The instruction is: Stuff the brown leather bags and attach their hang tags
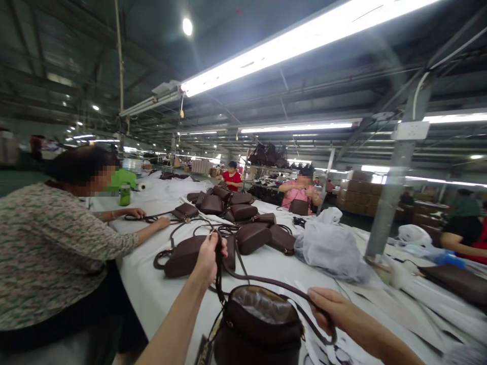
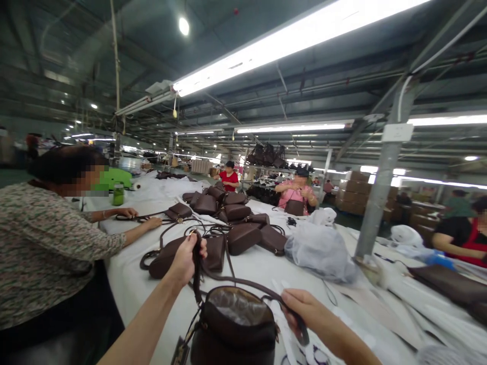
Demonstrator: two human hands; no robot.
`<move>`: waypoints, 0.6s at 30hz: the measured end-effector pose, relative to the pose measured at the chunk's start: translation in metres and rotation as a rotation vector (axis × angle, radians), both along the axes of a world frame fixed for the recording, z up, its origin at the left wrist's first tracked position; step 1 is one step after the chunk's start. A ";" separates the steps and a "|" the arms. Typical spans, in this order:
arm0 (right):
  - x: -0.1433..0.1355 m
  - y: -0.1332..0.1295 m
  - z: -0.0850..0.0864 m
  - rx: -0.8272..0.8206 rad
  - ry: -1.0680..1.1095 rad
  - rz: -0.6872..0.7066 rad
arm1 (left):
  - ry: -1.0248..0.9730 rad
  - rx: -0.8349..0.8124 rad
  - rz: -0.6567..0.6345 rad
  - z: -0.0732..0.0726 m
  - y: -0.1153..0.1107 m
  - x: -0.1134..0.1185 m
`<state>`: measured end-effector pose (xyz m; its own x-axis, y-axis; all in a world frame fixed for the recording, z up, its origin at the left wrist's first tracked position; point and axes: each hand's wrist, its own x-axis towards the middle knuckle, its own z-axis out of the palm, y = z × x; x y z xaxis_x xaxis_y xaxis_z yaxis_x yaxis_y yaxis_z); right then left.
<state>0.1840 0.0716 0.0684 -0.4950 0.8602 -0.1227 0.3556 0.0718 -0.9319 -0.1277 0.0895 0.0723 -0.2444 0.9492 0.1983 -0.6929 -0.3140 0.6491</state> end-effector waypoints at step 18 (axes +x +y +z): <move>-0.042 0.018 0.030 0.188 0.086 0.104 | 1.036 0.173 -0.180 -0.001 -0.017 0.066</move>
